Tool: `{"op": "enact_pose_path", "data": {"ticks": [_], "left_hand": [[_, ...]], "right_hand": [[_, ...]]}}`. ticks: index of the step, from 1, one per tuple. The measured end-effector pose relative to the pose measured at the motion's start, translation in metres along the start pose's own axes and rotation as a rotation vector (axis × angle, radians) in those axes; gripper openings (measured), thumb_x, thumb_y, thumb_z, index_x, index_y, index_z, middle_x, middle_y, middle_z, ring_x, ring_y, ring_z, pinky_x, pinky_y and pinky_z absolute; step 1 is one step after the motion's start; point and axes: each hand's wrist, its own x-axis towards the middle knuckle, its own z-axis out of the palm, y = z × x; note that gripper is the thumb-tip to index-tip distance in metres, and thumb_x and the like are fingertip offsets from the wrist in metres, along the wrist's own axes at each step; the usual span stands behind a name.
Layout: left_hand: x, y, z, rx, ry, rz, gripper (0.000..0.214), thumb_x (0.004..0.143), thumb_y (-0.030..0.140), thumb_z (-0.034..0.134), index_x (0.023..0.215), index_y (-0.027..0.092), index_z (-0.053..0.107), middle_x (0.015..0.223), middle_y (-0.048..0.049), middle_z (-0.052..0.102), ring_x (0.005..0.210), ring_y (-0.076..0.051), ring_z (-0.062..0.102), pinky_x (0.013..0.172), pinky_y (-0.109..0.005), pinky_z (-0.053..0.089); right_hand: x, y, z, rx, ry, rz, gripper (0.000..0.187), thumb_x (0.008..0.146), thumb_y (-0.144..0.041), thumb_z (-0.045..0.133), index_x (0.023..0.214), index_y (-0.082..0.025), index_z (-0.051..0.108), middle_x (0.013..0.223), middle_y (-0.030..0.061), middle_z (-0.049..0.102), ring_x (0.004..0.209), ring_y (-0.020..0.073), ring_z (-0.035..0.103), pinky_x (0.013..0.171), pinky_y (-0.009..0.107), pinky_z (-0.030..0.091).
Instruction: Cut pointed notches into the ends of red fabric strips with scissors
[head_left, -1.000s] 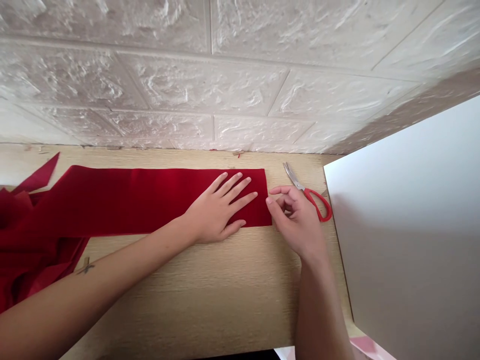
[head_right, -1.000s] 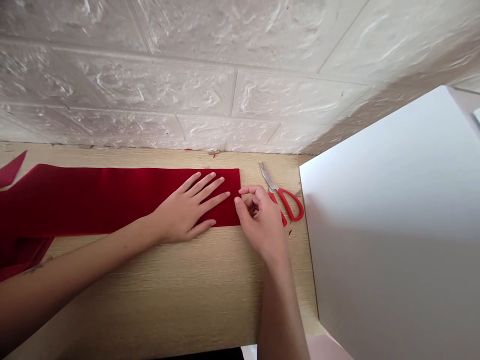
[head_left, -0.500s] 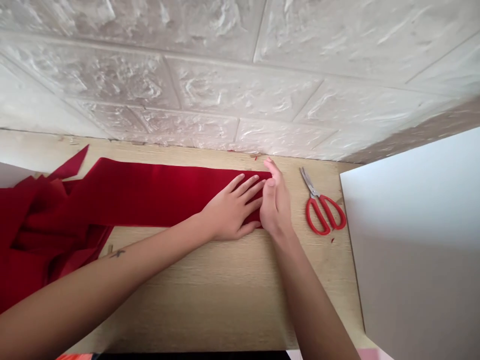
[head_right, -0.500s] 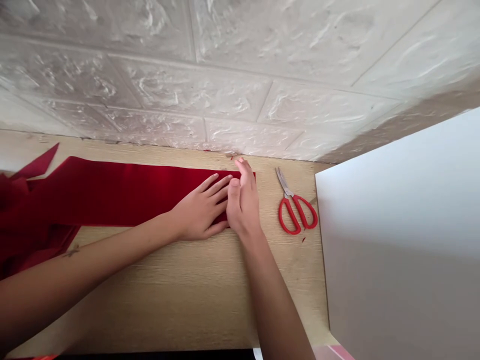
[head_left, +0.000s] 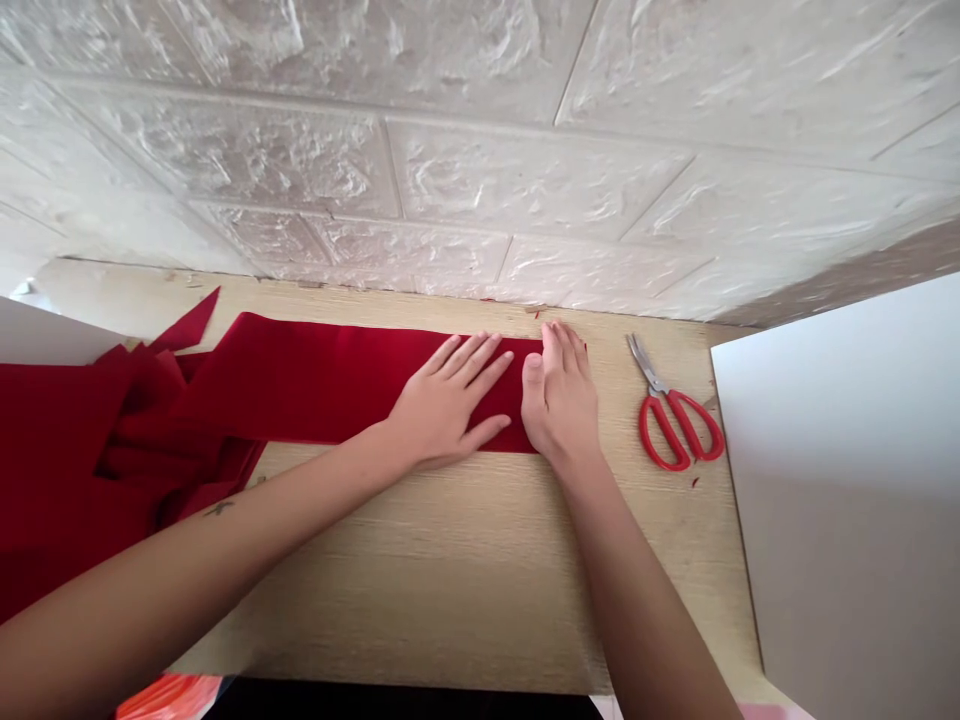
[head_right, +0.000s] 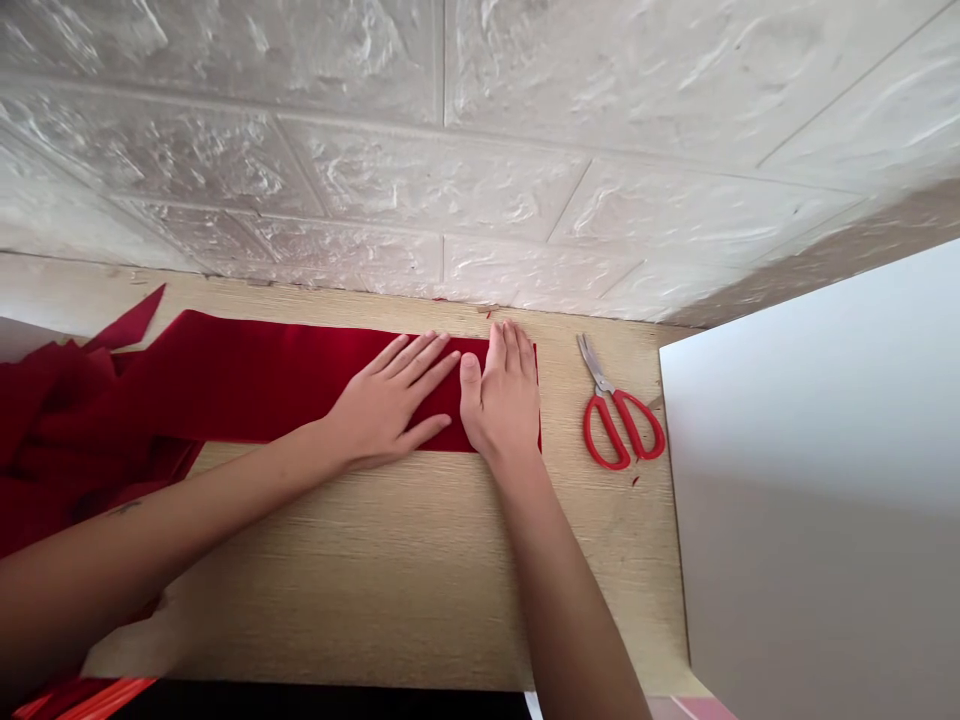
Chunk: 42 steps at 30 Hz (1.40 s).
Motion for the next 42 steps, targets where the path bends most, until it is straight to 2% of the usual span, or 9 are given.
{"op": "enact_pose_path", "data": {"ticks": [4, 9, 15, 19, 22, 25, 29, 34, 42], "left_hand": [[-0.023, -0.019, -0.014, 0.055, -0.011, -0.168, 0.073, 0.107, 0.058, 0.028, 0.166, 0.014, 0.031, 0.175, -0.0142, 0.023, 0.164, -0.032, 0.02, 0.134, -0.056, 0.018], [-0.054, -0.042, -0.035, 0.144, -0.073, -0.448, 0.073, 0.107, 0.055, 0.021, 0.168, 0.015, 0.025, 0.175, -0.014, 0.02, 0.164, -0.036, 0.017, 0.131, -0.068, 0.014], [-0.092, -0.073, -0.049, 0.191, -0.036, -0.646, 0.078, 0.104, 0.059, 0.017, 0.167, 0.014, 0.027, 0.174, -0.017, 0.024, 0.162, -0.045, 0.018, 0.126, -0.075, 0.015], [-0.107, -0.087, -0.053, 0.173, -0.019, -0.666, 0.084, 0.103, 0.06, 0.014, 0.165, 0.008, 0.031, 0.173, -0.0205, 0.028, 0.161, -0.046, 0.021, 0.129, -0.069, 0.016], [-0.11, -0.09, -0.054, 0.169, -0.012, -0.656, 0.083, 0.102, 0.062, 0.015, 0.166, 0.01, 0.031, 0.172, -0.0192, 0.03, 0.161, -0.045, 0.022, 0.129, -0.068, 0.015], [-0.112, -0.09, -0.052, 0.178, -0.007, -0.65, 0.083, 0.102, 0.062, 0.017, 0.166, 0.011, 0.03, 0.173, -0.0187, 0.03, 0.161, -0.044, 0.022, 0.129, -0.067, 0.017], [-0.116, -0.09, -0.051, 0.18, -0.009, -0.633, 0.084, 0.102, 0.064, 0.019, 0.167, 0.011, 0.028, 0.173, -0.0212, 0.027, 0.161, -0.047, 0.02, 0.128, -0.069, 0.016], [-0.12, -0.087, -0.055, 0.194, -0.062, -0.556, 0.085, 0.101, 0.067, 0.022, 0.167, 0.014, 0.027, 0.175, -0.0225, 0.021, 0.162, -0.047, 0.016, 0.128, -0.071, 0.013], [-0.126, -0.086, -0.056, 0.219, -0.056, -0.524, 0.086, 0.1, 0.068, 0.026, 0.167, 0.015, 0.027, 0.174, -0.0225, 0.022, 0.161, -0.049, 0.016, 0.128, -0.071, 0.011]], "right_hand": [[0.001, -0.003, 0.001, -0.064, -0.021, 0.003, 0.074, 0.109, -0.051, 0.016, 0.155, -0.001, 0.046, 0.163, 0.0259, 0.046, 0.157, 0.0354, 0.037, 0.128, 0.059, 0.028], [0.001, -0.005, 0.0, -0.09, -0.027, -0.002, 0.074, 0.109, -0.048, 0.021, 0.152, 0.006, 0.047, 0.163, 0.0292, 0.045, 0.156, 0.0368, 0.038, 0.129, 0.056, 0.027], [0.001, -0.003, 0.003, -0.059, 0.028, -0.028, 0.07, 0.109, -0.049, 0.024, 0.153, 0.0, 0.048, 0.16, 0.0281, 0.049, 0.154, 0.037, 0.041, 0.126, 0.061, 0.031], [0.0, -0.002, 0.004, -0.059, 0.041, -0.035, 0.072, 0.108, -0.05, 0.023, 0.151, 0.003, 0.049, 0.16, 0.03, 0.049, 0.154, 0.038, 0.041, 0.126, 0.06, 0.032], [0.0, -0.001, 0.005, -0.057, 0.049, -0.047, 0.071, 0.108, -0.049, 0.025, 0.151, 0.002, 0.049, 0.159, 0.03, 0.05, 0.153, 0.0383, 0.042, 0.125, 0.061, 0.032], [0.0, 0.0, 0.006, -0.056, 0.063, -0.06, 0.066, 0.106, -0.047, 0.033, 0.151, -0.002, 0.049, 0.159, 0.029, 0.05, 0.153, 0.0385, 0.042, 0.123, 0.064, 0.033], [0.001, 0.0, 0.005, -0.073, 0.043, -0.065, 0.064, 0.102, -0.042, 0.043, 0.151, -0.001, 0.048, 0.159, 0.0291, 0.05, 0.152, 0.0397, 0.042, 0.124, 0.063, 0.033], [0.001, -0.001, 0.003, -0.086, 0.016, -0.063, 0.067, 0.101, -0.041, 0.043, 0.15, 0.004, 0.046, 0.16, 0.0323, 0.047, 0.153, 0.0408, 0.04, 0.125, 0.062, 0.032], [0.001, 0.001, 0.005, -0.082, 0.004, -0.066, 0.067, 0.101, -0.043, 0.044, 0.153, -0.001, 0.044, 0.162, 0.0299, 0.047, 0.154, 0.0406, 0.039, 0.124, 0.064, 0.031]]}}
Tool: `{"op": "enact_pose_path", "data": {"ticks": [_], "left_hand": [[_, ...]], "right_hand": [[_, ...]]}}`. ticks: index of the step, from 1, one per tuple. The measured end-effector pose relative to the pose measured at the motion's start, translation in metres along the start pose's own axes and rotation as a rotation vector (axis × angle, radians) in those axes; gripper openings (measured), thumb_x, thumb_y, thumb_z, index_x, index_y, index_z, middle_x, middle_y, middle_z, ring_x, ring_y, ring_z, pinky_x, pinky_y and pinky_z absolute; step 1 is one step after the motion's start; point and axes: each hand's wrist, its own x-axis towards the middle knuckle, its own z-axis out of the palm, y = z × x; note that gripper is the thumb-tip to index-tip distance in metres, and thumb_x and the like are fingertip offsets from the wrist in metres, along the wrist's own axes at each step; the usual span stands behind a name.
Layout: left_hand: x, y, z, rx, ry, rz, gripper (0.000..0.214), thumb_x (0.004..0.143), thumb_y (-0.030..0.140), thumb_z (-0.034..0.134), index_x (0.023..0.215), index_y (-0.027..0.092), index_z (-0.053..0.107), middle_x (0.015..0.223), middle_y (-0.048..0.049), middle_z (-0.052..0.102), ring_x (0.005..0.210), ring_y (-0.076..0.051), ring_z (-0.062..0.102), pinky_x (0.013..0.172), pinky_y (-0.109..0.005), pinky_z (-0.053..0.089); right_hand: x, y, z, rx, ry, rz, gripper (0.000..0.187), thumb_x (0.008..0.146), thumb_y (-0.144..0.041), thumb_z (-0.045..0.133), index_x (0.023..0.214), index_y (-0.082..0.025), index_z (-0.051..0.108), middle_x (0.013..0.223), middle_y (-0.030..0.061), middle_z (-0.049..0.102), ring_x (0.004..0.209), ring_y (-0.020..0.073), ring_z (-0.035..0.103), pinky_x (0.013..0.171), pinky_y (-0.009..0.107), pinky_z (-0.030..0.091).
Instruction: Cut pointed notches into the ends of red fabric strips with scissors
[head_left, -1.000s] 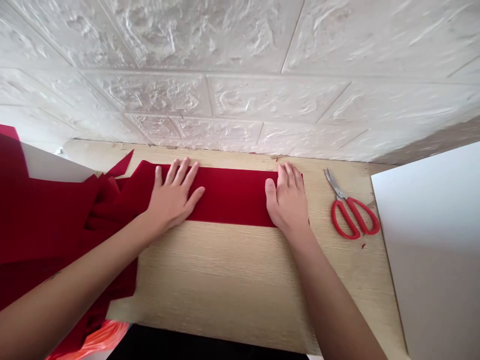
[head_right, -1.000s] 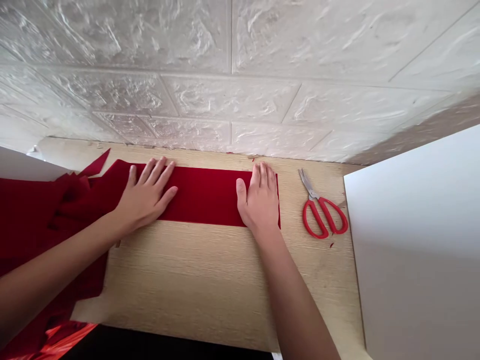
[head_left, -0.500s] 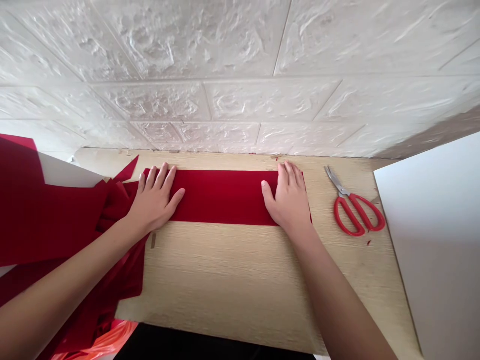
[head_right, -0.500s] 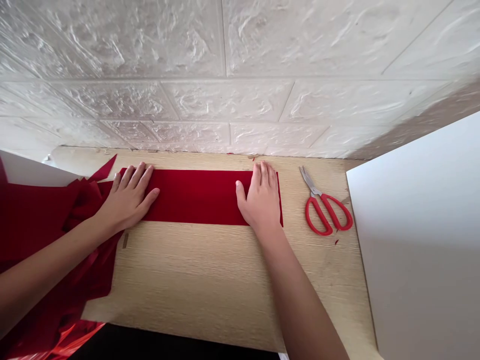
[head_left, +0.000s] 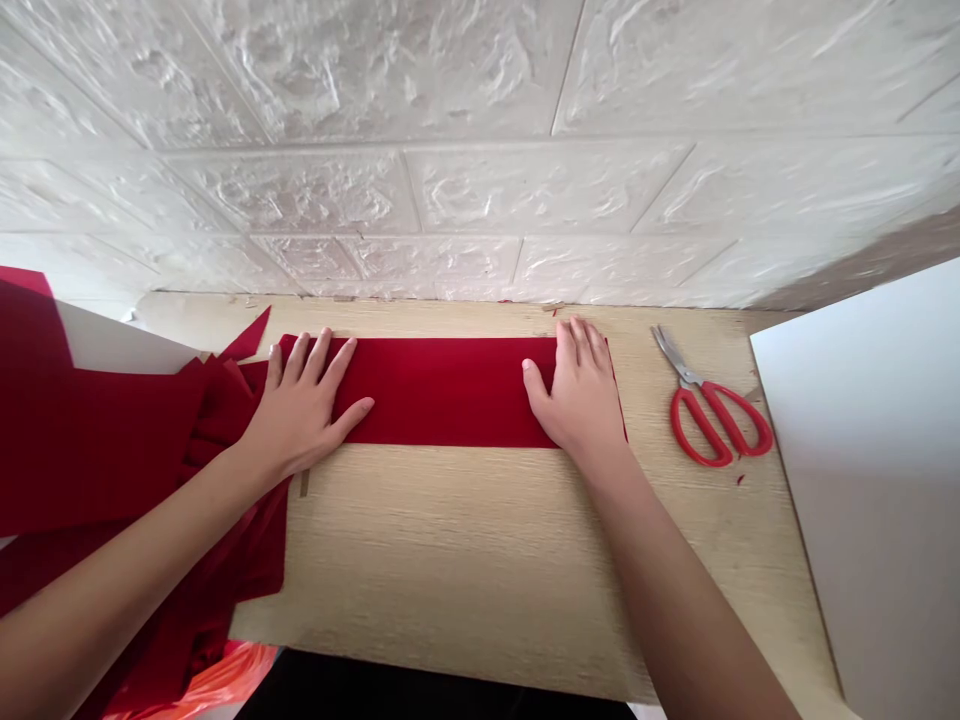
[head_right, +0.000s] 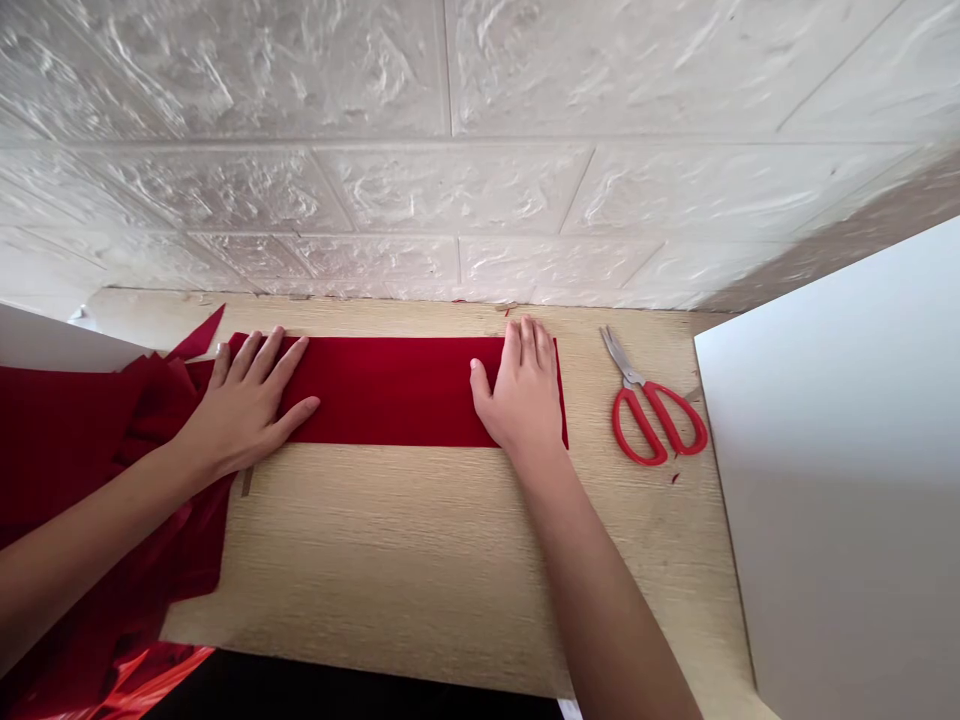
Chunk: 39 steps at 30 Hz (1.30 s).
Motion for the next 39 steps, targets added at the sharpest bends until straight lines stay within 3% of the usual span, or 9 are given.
{"op": "enact_pose_path", "data": {"ticks": [4, 10, 18, 24, 28, 36, 39], "left_hand": [[-0.003, -0.003, 0.002, 0.025, 0.007, 0.088, 0.096, 0.097, 0.078, 0.024, 0.167, 0.011, 0.027, 0.174, -0.0278, 0.017, 0.161, -0.052, 0.014, 0.126, -0.074, 0.008], [-0.005, -0.006, 0.003, 0.072, 0.017, 0.315, 0.102, 0.091, 0.087, 0.033, 0.167, 0.02, 0.029, 0.175, -0.0245, 0.017, 0.162, -0.05, 0.012, 0.125, -0.077, 0.002], [-0.004, -0.007, 0.004, 0.08, 0.042, 0.381, 0.082, 0.1, 0.075, 0.031, 0.166, 0.027, 0.031, 0.175, -0.0202, 0.021, 0.163, -0.044, 0.016, 0.129, -0.071, 0.007], [-0.005, -0.011, 0.008, 0.099, 0.041, 0.418, 0.081, 0.103, 0.07, 0.031, 0.168, 0.022, 0.023, 0.173, -0.0248, 0.021, 0.161, -0.048, 0.019, 0.126, -0.073, 0.017], [-0.006, -0.012, 0.009, 0.103, 0.046, 0.431, 0.078, 0.104, 0.066, 0.032, 0.169, 0.024, 0.019, 0.174, -0.0233, 0.019, 0.161, -0.047, 0.019, 0.126, -0.072, 0.02], [-0.005, -0.012, 0.011, 0.069, 0.032, 0.403, 0.08, 0.102, 0.066, 0.036, 0.168, 0.022, 0.026, 0.176, -0.0206, 0.017, 0.162, -0.047, 0.018, 0.127, -0.071, 0.016], [-0.005, -0.012, 0.013, 0.066, 0.024, 0.403, 0.08, 0.102, 0.067, 0.035, 0.168, 0.022, 0.025, 0.176, -0.0206, 0.015, 0.162, -0.046, 0.017, 0.127, -0.071, 0.015]], "right_hand": [[0.0, 0.0, 0.0, -0.006, -0.009, 0.004, 0.067, 0.101, -0.043, 0.043, 0.153, 0.0, 0.044, 0.162, 0.031, 0.046, 0.155, 0.0408, 0.038, 0.125, 0.064, 0.031], [0.0, 0.0, -0.001, -0.012, -0.014, 0.003, 0.067, 0.101, -0.042, 0.043, 0.154, -0.002, 0.044, 0.162, 0.0291, 0.046, 0.155, 0.0402, 0.038, 0.125, 0.064, 0.03], [0.0, -0.001, -0.005, 0.014, -0.017, 0.018, 0.065, 0.104, -0.042, 0.04, 0.154, -0.001, 0.043, 0.162, 0.0295, 0.046, 0.155, 0.0393, 0.038, 0.127, 0.062, 0.029], [-0.007, -0.002, -0.013, 0.176, 0.072, -0.036, 0.055, 0.106, -0.045, 0.04, 0.149, -0.011, 0.048, 0.158, 0.0242, 0.05, 0.152, 0.0353, 0.041, 0.123, 0.06, 0.037], [-0.012, -0.002, -0.013, 0.073, 0.079, -0.086, 0.053, 0.105, -0.045, 0.043, 0.144, -0.01, 0.052, 0.154, 0.0249, 0.054, 0.15, 0.0388, 0.043, 0.125, 0.063, 0.032], [-0.011, -0.003, -0.016, -0.007, 0.079, -0.112, 0.05, 0.106, -0.042, 0.043, 0.142, -0.009, 0.054, 0.151, 0.0243, 0.057, 0.146, 0.0388, 0.047, 0.124, 0.066, 0.03], [-0.001, -0.014, -0.024, -0.004, 0.068, -0.176, 0.048, 0.106, -0.04, 0.043, 0.141, -0.009, 0.056, 0.148, 0.0234, 0.059, 0.145, 0.0371, 0.047, 0.124, 0.06, 0.032]]}}
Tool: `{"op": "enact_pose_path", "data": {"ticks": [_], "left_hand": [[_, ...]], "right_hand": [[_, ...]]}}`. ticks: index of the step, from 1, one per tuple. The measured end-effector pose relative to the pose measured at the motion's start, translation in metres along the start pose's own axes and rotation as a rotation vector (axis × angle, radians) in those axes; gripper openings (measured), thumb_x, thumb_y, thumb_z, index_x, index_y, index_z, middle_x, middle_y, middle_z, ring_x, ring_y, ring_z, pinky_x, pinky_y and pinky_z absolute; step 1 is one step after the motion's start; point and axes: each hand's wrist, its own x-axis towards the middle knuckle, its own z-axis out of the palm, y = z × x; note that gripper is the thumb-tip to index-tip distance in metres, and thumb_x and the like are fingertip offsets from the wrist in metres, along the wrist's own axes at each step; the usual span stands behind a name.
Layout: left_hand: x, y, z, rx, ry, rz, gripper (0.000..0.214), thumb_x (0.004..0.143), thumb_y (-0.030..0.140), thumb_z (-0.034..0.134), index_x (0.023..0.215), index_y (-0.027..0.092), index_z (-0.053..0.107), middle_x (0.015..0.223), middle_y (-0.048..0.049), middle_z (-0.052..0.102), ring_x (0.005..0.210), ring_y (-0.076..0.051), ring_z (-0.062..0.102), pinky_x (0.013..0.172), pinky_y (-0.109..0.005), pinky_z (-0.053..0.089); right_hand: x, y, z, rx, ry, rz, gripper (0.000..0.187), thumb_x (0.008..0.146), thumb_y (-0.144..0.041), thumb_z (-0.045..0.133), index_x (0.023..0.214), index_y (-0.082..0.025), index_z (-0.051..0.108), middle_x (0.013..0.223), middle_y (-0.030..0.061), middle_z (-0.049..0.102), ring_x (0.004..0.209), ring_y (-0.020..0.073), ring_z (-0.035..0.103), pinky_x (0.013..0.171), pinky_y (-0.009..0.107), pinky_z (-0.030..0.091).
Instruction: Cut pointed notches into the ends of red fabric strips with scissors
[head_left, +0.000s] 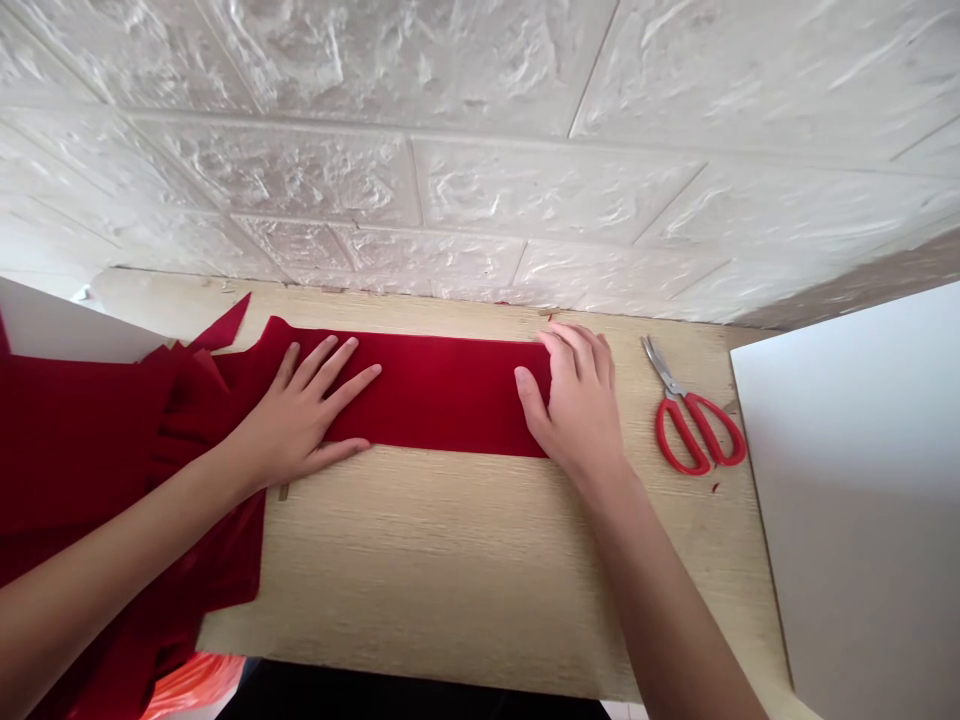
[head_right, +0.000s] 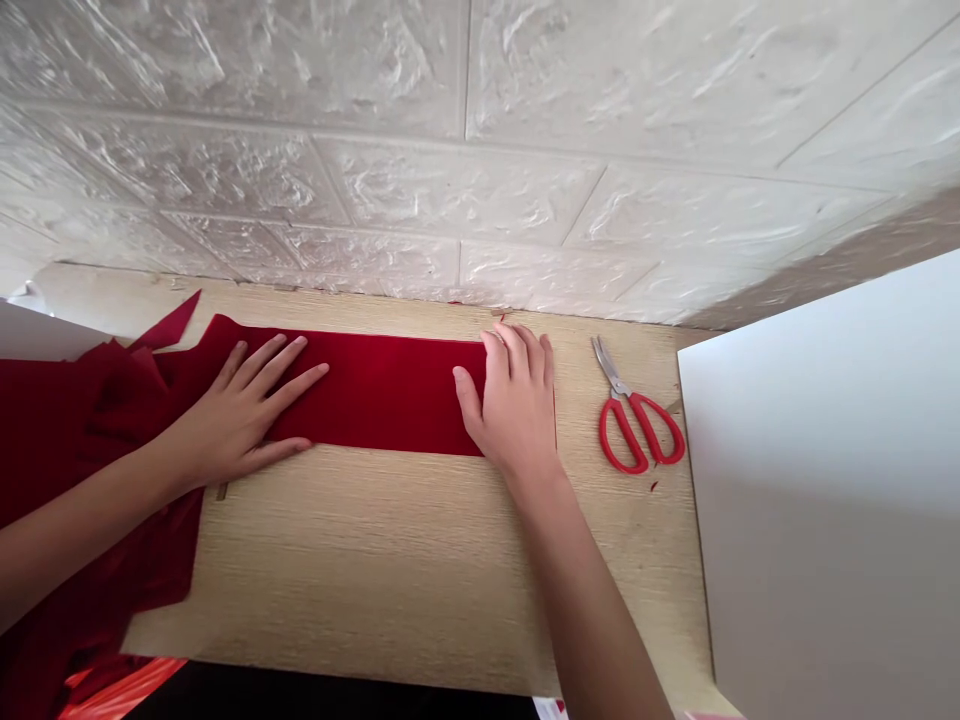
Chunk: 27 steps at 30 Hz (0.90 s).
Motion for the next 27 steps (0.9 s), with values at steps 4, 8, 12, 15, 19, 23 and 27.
{"op": "enact_pose_path", "data": {"ticks": [4, 8, 12, 15, 19, 23, 27], "left_hand": [[0.0, 0.0, 0.001, -0.005, -0.002, -0.015, 0.081, 0.103, 0.069, 0.031, 0.168, 0.023, 0.024, 0.176, -0.0214, 0.015, 0.163, -0.045, 0.014, 0.127, -0.072, 0.014], [0.001, 0.0, 0.0, -0.046, -0.019, -0.038, 0.083, 0.101, 0.073, 0.031, 0.167, 0.023, 0.028, 0.176, -0.021, 0.016, 0.163, -0.045, 0.014, 0.128, -0.071, 0.012], [0.002, 0.0, 0.0, -0.092, -0.023, -0.068, 0.091, 0.096, 0.081, 0.035, 0.166, 0.023, 0.033, 0.176, -0.0206, 0.018, 0.163, -0.045, 0.015, 0.128, -0.071, 0.011], [0.0, 0.0, 0.003, -0.077, 0.009, -0.06, 0.089, 0.096, 0.078, 0.041, 0.167, 0.025, 0.031, 0.177, -0.0181, 0.017, 0.163, -0.044, 0.016, 0.129, -0.07, 0.012], [-0.001, -0.001, 0.01, -0.075, 0.073, -0.042, 0.085, 0.097, 0.072, 0.045, 0.168, 0.028, 0.026, 0.178, -0.0136, 0.017, 0.163, -0.043, 0.017, 0.13, -0.069, 0.011], [-0.001, -0.002, 0.011, -0.132, 0.087, -0.044, 0.095, 0.089, 0.084, 0.046, 0.166, 0.03, 0.03, 0.176, -0.0147, 0.022, 0.162, -0.044, 0.019, 0.13, -0.069, 0.01], [0.001, -0.001, 0.008, -0.142, 0.083, -0.039, 0.094, 0.091, 0.083, 0.046, 0.167, 0.031, 0.029, 0.177, -0.0138, 0.02, 0.162, -0.043, 0.019, 0.13, -0.069, 0.01]], "right_hand": [[0.024, -0.009, -0.009, -0.04, -0.207, -0.09, 0.042, 0.105, -0.031, 0.046, 0.134, -0.007, 0.063, 0.141, 0.0218, 0.065, 0.137, 0.0375, 0.053, 0.12, 0.055, 0.039], [0.039, -0.003, -0.017, -0.103, -0.368, -0.081, 0.034, 0.101, -0.022, 0.047, 0.124, -0.013, 0.07, 0.127, 0.0172, 0.071, 0.117, 0.0353, 0.063, 0.109, 0.053, 0.046], [0.043, 0.009, -0.02, -0.091, -0.374, -0.046, 0.032, 0.1, -0.024, 0.051, 0.124, -0.016, 0.07, 0.123, 0.0161, 0.07, 0.117, 0.0344, 0.062, 0.103, 0.05, 0.047], [0.045, 0.016, -0.022, -0.09, -0.383, 0.042, 0.025, 0.097, -0.024, 0.057, 0.117, -0.016, 0.069, 0.118, 0.0152, 0.071, 0.116, 0.0332, 0.061, 0.102, 0.048, 0.046], [0.049, 0.02, -0.025, -0.124, -0.448, 0.069, 0.017, 0.098, -0.029, 0.059, 0.109, -0.017, 0.067, 0.111, 0.0126, 0.07, 0.113, 0.0304, 0.059, 0.101, 0.043, 0.044], [0.054, 0.016, -0.031, -0.192, -0.527, 0.015, 0.015, 0.101, -0.03, 0.057, 0.1, -0.019, 0.068, 0.115, 0.0131, 0.067, 0.114, 0.0302, 0.057, 0.1, 0.043, 0.043], [0.055, 0.013, -0.039, -0.26, -0.58, -0.062, 0.016, 0.103, -0.025, 0.053, 0.097, -0.019, 0.067, 0.116, 0.0126, 0.069, 0.113, 0.0288, 0.059, 0.099, 0.041, 0.041]]}}
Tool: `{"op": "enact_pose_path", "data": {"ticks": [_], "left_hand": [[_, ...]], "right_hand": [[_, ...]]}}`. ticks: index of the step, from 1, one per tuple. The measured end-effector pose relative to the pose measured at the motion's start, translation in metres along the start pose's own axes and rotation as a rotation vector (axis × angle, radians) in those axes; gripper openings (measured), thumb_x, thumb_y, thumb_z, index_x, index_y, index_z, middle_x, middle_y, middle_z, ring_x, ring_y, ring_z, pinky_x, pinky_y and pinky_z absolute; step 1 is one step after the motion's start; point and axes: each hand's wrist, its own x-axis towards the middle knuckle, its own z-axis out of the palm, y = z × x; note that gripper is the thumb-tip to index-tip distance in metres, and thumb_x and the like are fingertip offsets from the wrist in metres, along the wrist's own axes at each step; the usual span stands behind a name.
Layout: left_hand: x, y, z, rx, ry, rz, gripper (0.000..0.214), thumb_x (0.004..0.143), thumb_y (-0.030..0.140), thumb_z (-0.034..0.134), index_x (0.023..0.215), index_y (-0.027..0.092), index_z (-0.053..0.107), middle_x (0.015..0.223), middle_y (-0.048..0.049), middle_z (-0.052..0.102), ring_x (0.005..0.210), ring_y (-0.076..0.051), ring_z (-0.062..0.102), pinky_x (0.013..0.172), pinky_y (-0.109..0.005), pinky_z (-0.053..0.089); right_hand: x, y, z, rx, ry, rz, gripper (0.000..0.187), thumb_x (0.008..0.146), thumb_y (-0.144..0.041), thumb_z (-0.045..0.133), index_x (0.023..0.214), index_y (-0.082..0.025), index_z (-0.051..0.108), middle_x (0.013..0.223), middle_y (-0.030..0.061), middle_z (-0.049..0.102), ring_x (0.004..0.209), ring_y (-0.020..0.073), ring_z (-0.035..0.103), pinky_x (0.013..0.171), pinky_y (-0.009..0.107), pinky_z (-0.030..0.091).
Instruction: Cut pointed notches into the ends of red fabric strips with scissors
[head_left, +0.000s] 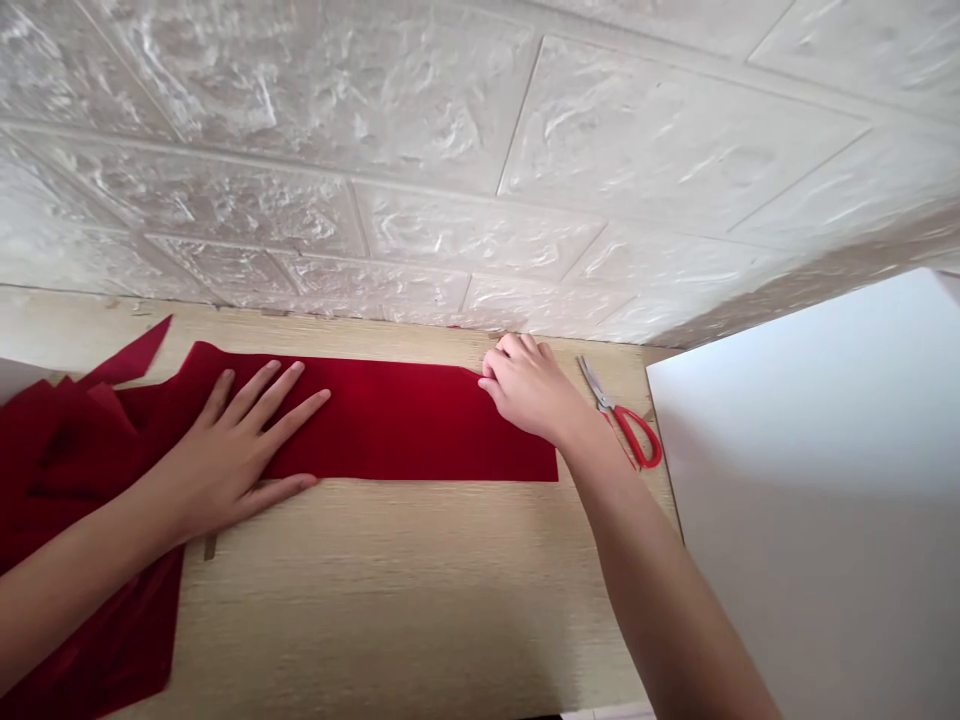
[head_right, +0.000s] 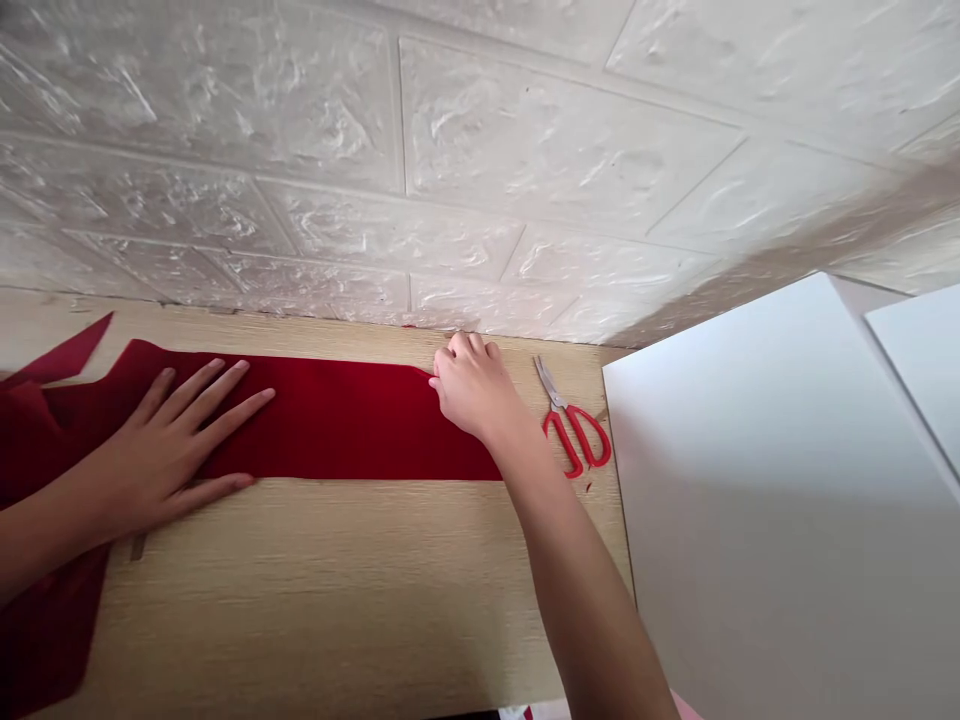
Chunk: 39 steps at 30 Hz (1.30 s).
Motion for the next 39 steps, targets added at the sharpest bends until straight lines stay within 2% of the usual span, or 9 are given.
{"op": "enact_pose_path", "data": {"ticks": [4, 9, 14, 18, 21, 24, 28, 32, 39], "left_hand": [[0.012, 0.016, -0.001, -0.01, -0.029, 0.017, 0.085, 0.094, 0.078, 0.047, 0.166, 0.033, 0.033, 0.177, -0.0157, 0.017, 0.162, -0.044, 0.021, 0.129, -0.07, 0.012], [0.038, 0.038, 0.0, -0.002, -0.064, 0.068, 0.079, 0.099, 0.069, 0.045, 0.165, 0.027, 0.035, 0.174, -0.0217, 0.022, 0.161, -0.044, 0.023, 0.127, -0.071, 0.019], [0.043, 0.038, 0.002, 0.045, -0.008, 0.091, 0.079, 0.1, 0.069, 0.044, 0.167, 0.029, 0.029, 0.174, -0.0196, 0.024, 0.16, -0.043, 0.027, 0.126, -0.072, 0.018], [0.038, 0.036, -0.001, 0.048, 0.006, 0.005, 0.076, 0.1, 0.069, 0.043, 0.165, 0.029, 0.034, 0.173, -0.015, 0.029, 0.16, -0.043, 0.026, 0.127, -0.072, 0.015], [0.037, 0.034, -0.003, 0.034, 0.005, -0.099, 0.073, 0.102, 0.064, 0.041, 0.164, 0.025, 0.038, 0.173, -0.0168, 0.028, 0.161, -0.044, 0.024, 0.127, -0.071, 0.017], [0.038, 0.033, -0.005, 0.008, -0.015, -0.137, 0.075, 0.101, 0.064, 0.043, 0.164, 0.024, 0.038, 0.174, -0.0173, 0.027, 0.161, -0.045, 0.022, 0.127, -0.072, 0.018], [0.039, 0.032, -0.003, 0.012, -0.03, -0.137, 0.078, 0.1, 0.066, 0.044, 0.165, 0.024, 0.036, 0.174, -0.0177, 0.025, 0.161, -0.045, 0.021, 0.126, -0.073, 0.018], [0.038, 0.03, 0.001, 0.021, 0.01, -0.125, 0.078, 0.1, 0.067, 0.043, 0.165, 0.026, 0.034, 0.175, -0.0163, 0.024, 0.162, -0.045, 0.02, 0.127, -0.072, 0.017], [0.039, 0.03, -0.002, 0.025, -0.009, -0.138, 0.079, 0.099, 0.066, 0.044, 0.165, 0.023, 0.036, 0.175, -0.0175, 0.024, 0.161, -0.048, 0.018, 0.126, -0.073, 0.018]], "right_hand": [[-0.014, 0.014, -0.004, -0.091, 0.001, 0.013, 0.02, 0.103, -0.017, 0.048, 0.097, -0.02, 0.066, 0.095, 0.0111, 0.074, 0.098, 0.0286, 0.064, 0.09, 0.042, 0.041], [-0.022, 0.04, 0.0, -0.175, 0.084, 0.086, 0.021, 0.102, -0.016, 0.046, 0.093, -0.019, 0.064, 0.093, 0.014, 0.076, 0.096, 0.0312, 0.067, 0.084, 0.042, 0.04], [-0.019, 0.045, 0.012, -0.193, 0.152, 0.121, 0.018, 0.102, -0.016, 0.047, 0.095, -0.018, 0.063, 0.093, 0.0141, 0.075, 0.094, 0.0291, 0.066, 0.08, 0.039, 0.039], [-0.023, 0.042, 0.018, -0.171, 0.199, 0.162, 0.015, 0.101, -0.017, 0.049, 0.094, -0.019, 0.062, 0.089, 0.0113, 0.074, 0.091, 0.0284, 0.064, 0.076, 0.038, 0.041], [-0.027, 0.038, 0.02, -0.153, 0.238, 0.189, 0.014, 0.1, -0.02, 0.05, 0.102, -0.017, 0.065, 0.1, 0.014, 0.073, 0.098, 0.0307, 0.064, 0.082, 0.041, 0.046], [-0.031, 0.027, 0.028, -0.087, 0.34, 0.184, 0.027, 0.102, -0.027, 0.05, 0.12, -0.013, 0.064, 0.12, 0.0196, 0.07, 0.113, 0.0346, 0.062, 0.096, 0.048, 0.048], [-0.035, 0.003, 0.047, 0.094, 0.491, 0.044, 0.045, 0.107, -0.041, 0.042, 0.136, -0.012, 0.061, 0.139, 0.021, 0.065, 0.132, 0.0362, 0.056, 0.112, 0.056, 0.045], [-0.038, -0.008, 0.063, 0.115, 0.426, 0.006, 0.057, 0.109, -0.045, 0.035, 0.149, -0.009, 0.054, 0.154, 0.0216, 0.057, 0.147, 0.0356, 0.048, 0.125, 0.061, 0.034], [-0.045, 0.003, 0.068, 0.113, 0.364, 0.006, 0.064, 0.109, -0.046, 0.034, 0.159, -0.007, 0.044, 0.163, 0.0206, 0.05, 0.155, 0.0332, 0.042, 0.128, 0.061, 0.032]]}}
